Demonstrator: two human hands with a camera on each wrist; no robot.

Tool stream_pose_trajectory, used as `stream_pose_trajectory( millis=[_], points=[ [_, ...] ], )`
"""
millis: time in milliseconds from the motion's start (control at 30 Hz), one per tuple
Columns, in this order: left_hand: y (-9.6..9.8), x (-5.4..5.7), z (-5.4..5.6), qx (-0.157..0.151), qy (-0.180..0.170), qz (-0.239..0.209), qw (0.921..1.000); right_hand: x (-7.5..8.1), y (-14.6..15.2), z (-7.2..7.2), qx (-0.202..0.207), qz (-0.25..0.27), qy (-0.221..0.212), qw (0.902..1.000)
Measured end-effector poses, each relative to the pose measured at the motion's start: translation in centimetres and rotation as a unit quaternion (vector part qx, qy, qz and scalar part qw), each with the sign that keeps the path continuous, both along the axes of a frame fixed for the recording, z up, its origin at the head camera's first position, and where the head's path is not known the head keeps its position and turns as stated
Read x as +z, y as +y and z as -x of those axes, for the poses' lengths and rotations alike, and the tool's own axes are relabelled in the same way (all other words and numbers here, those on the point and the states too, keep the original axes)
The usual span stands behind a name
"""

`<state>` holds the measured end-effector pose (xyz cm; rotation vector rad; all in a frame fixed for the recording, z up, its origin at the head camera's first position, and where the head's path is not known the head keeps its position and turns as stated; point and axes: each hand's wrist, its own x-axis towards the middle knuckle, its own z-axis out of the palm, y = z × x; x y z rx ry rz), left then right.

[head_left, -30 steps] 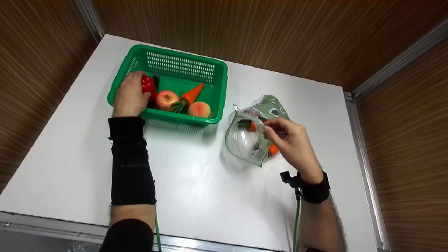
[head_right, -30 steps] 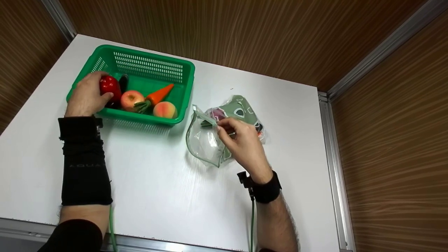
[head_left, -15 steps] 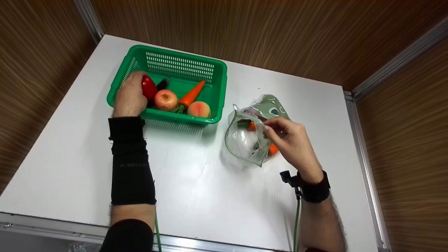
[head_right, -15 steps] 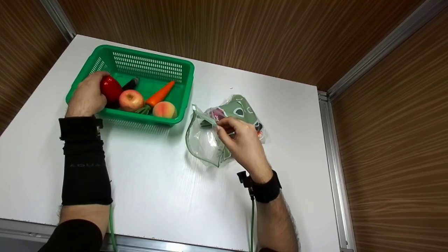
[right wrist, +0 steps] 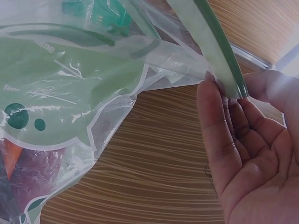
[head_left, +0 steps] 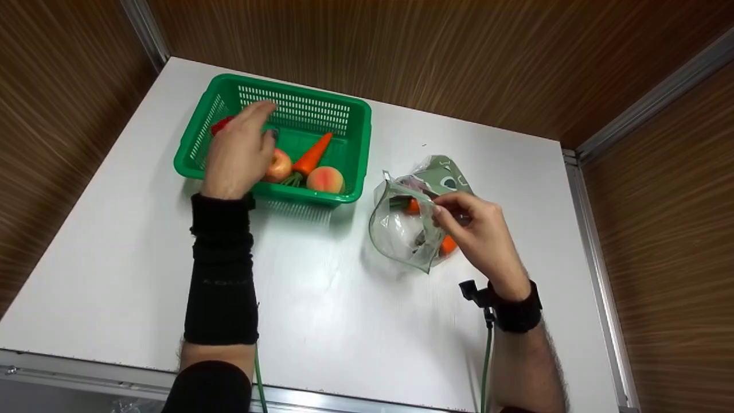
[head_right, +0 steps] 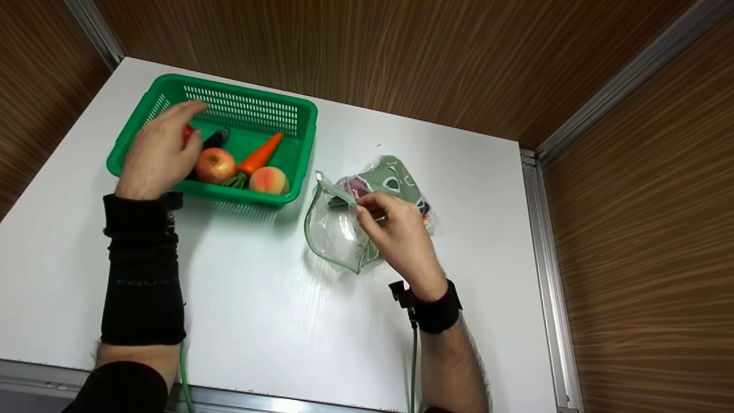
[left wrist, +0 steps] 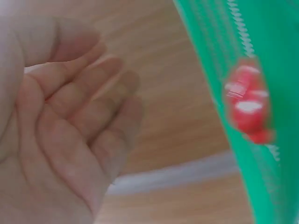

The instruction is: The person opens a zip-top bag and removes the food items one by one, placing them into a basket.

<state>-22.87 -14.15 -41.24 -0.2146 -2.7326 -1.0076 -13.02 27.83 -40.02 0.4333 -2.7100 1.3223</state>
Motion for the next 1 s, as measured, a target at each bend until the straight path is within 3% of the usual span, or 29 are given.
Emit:
stream_pose_trajectory(
  millis=[167, 300, 433, 700, 867, 1000],
  points=[
    [4.5, 2.0, -1.8, -0.093, 0.045, 0.013, 0.9946, 0.2, 0.0, -0.1, -0.007, -0.003, -0.002, 1.0000],
    [7.9, 2.7, -3.3, -0.177, 0.094, 0.023, 0.9794, 0.3, -0.1, -0.1, -0.008, -0.006, 0.005, 0.9999],
    [10.4, 2.7, -4.7, -0.243, 0.109, 0.039, 0.9630, 0.3, -0.3, -0.1, -0.006, -0.001, 0.019, 0.9998],
    [14.3, 1.9, -5.8, -0.341, 0.044, 0.059, 0.9372, 0.2, -0.4, -0.3, 0.001, 0.019, 0.064, 0.9978],
    [16.2, 0.6, -5.5, -0.376, 0.010, 0.082, 0.9228, 0.2, -0.5, -0.4, 0.006, 0.027, 0.078, 0.9965],
    [17.6, -0.7, -5.4, -0.388, 0.009, 0.100, 0.9160, 0.3, -0.6, -0.5, 0.010, 0.034, 0.083, 0.9959]
  ],
)
